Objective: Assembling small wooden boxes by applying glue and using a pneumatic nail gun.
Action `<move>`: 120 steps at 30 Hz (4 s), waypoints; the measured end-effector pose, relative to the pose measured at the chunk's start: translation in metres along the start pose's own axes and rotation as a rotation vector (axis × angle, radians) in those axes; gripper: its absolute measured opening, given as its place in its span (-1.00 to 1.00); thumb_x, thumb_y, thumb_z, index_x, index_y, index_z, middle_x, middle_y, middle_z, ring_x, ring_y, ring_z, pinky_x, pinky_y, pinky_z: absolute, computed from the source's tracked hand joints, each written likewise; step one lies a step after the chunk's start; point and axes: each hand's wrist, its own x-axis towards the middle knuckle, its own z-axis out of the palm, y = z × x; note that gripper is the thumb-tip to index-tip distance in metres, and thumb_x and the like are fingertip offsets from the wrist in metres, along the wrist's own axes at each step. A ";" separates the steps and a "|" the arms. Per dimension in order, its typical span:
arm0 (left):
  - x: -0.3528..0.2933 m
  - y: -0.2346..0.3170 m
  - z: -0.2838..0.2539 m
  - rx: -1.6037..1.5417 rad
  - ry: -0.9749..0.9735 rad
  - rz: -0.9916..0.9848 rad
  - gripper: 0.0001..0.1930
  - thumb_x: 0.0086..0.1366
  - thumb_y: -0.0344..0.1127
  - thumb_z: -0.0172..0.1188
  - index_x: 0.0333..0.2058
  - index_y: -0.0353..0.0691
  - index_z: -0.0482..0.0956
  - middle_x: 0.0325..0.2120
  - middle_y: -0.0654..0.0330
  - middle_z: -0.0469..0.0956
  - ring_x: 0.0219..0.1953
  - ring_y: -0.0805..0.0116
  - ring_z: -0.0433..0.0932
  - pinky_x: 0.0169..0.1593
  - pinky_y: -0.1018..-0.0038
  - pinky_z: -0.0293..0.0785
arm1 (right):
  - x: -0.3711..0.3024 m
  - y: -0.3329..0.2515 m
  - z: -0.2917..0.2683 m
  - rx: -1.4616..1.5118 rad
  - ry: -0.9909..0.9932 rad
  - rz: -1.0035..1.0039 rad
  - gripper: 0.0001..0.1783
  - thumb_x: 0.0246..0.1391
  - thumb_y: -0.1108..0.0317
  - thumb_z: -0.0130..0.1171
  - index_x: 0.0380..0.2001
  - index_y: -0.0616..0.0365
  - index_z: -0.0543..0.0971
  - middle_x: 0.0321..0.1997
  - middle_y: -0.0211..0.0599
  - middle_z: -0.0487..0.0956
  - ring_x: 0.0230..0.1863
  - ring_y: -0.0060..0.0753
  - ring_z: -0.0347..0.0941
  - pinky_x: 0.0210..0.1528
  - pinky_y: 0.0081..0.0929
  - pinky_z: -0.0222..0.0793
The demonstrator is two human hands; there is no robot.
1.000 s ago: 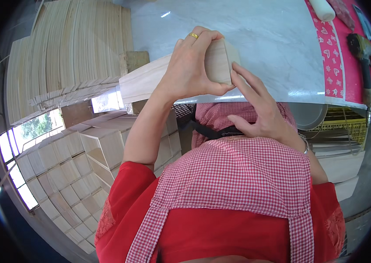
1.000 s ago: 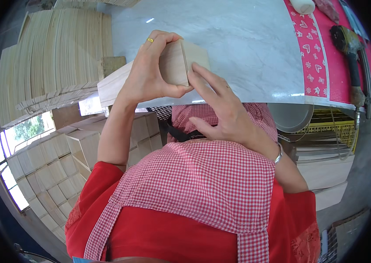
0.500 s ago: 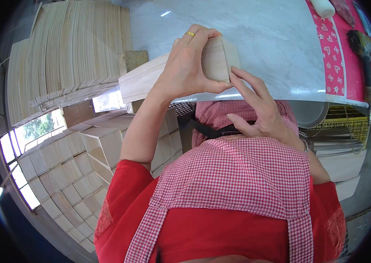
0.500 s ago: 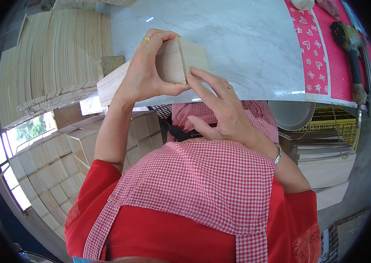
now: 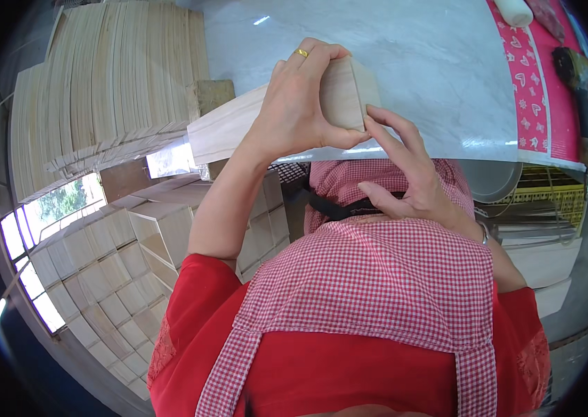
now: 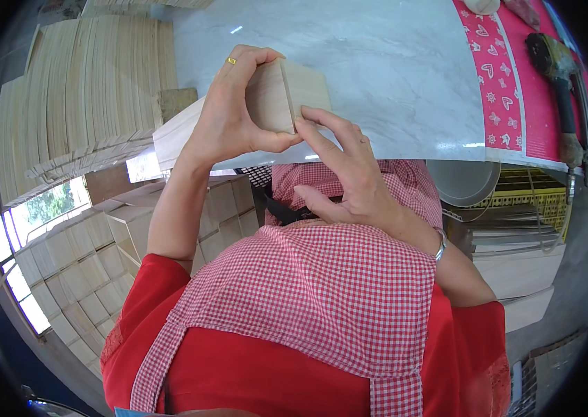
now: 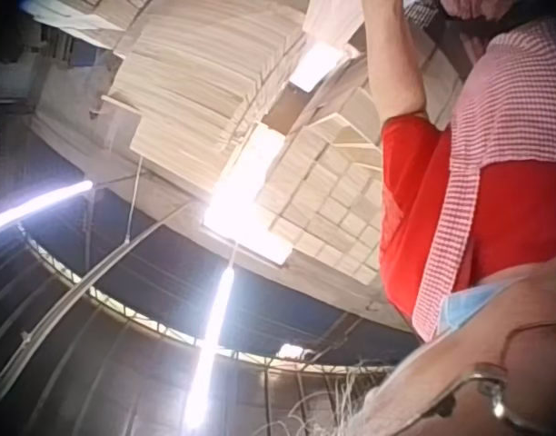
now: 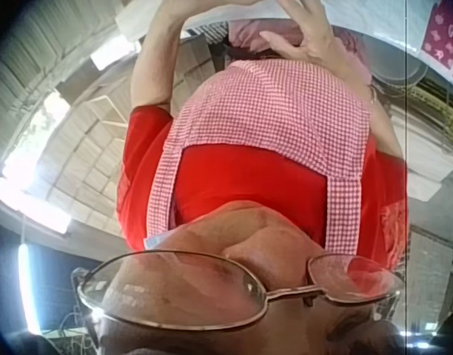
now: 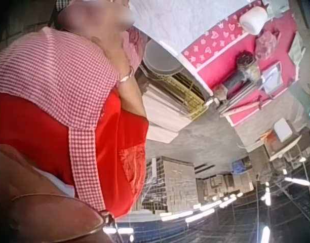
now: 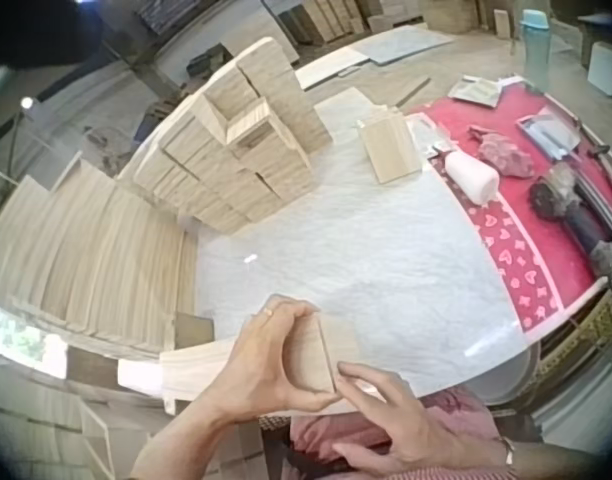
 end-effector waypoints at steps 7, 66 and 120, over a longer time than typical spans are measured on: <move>-0.006 -0.001 -0.001 0.001 -0.003 -0.015 -0.10 -0.38 0.00 0.54 0.02 -0.25 0.43 -0.12 0.07 0.45 -0.08 0.05 0.48 -0.04 0.24 0.29 | 0.021 -0.004 -0.012 -0.048 0.025 -0.035 -0.14 -0.12 0.28 0.39 0.29 0.24 0.34 0.31 0.03 0.32 0.29 0.03 0.30 0.28 -0.15 0.23; -0.013 -0.008 0.017 0.088 0.108 0.057 -0.13 -0.31 0.08 0.57 -0.03 -0.36 0.52 -0.06 0.01 0.50 0.11 0.12 0.42 0.10 0.25 0.30 | 0.111 -0.155 -0.118 -0.781 -0.654 0.362 -0.54 -0.01 0.52 0.42 -0.01 0.32 0.53 -0.05 -0.26 0.65 -0.05 -0.45 0.55 0.00 -0.44 0.49; -0.022 -0.003 0.018 0.114 0.186 -0.035 -0.21 -0.20 0.27 0.48 -0.18 -0.33 0.57 -0.21 0.02 0.63 0.00 0.11 0.54 0.17 0.09 0.29 | 0.196 -0.127 -0.106 -0.816 -0.647 0.419 -0.51 -0.07 0.32 0.52 -0.13 0.33 0.56 -0.20 -0.28 0.67 -0.18 -0.50 0.53 -0.06 -0.46 0.46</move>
